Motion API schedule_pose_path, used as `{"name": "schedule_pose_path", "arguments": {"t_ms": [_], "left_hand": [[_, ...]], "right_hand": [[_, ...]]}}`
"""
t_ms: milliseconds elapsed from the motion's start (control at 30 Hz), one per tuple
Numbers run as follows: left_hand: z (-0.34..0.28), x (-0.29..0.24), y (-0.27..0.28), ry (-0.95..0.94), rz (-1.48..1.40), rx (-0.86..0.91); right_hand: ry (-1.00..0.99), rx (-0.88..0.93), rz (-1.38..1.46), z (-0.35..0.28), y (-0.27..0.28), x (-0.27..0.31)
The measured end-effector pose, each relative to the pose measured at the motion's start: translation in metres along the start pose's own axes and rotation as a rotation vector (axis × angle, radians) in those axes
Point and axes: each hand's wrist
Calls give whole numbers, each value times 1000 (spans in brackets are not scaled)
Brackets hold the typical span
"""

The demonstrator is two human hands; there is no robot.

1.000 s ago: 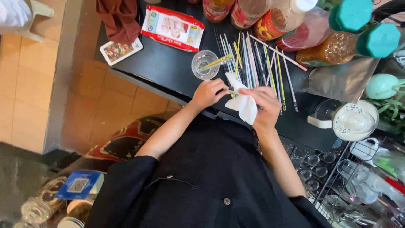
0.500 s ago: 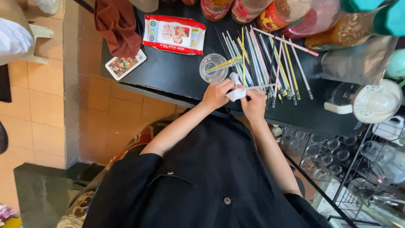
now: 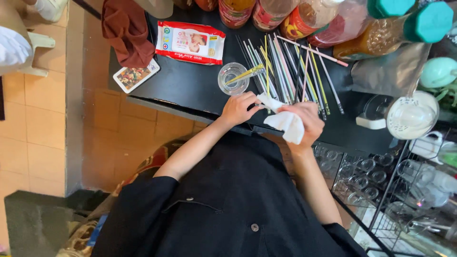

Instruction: Wiping and cleaning a bundle of reusable straws at a cafe counter using a wet wipe.

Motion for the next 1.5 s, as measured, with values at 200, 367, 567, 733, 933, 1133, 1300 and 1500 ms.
{"name": "schedule_pose_path", "arguments": {"t_ms": [200,367,567,733,933,1133,1300,1500], "left_hand": [[3,-10,5,-105,-17,-89],[-5,8,-11,-35,51,-36],[-11,7,-17,-2,121,-71],[5,-13,0,-90,-12,-87],[2,-8,-3,-75,64,-80],[-10,15,-11,-5,5,8],[-19,32,-27,197,73,106],[-7,15,-12,36,61,71]], "right_hand": [[-16,153,-17,-25,-21,-44],[-53,352,-84,-47,-40,-110],[18,324,-52,-20,-23,-85],[108,155,5,31,7,-33],[180,23,16,26,1,-17],[13,82,-121,-26,-42,-59],[-101,248,-263,-56,-66,-93],[-152,132,-145,8,-33,-30]]}}
Point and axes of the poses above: each hand's wrist, its own z-axis towards the middle knuckle, its own y-axis out of the back of the hand, x = y × z, and after that the axes turned 4 degrees about -x, right-handed
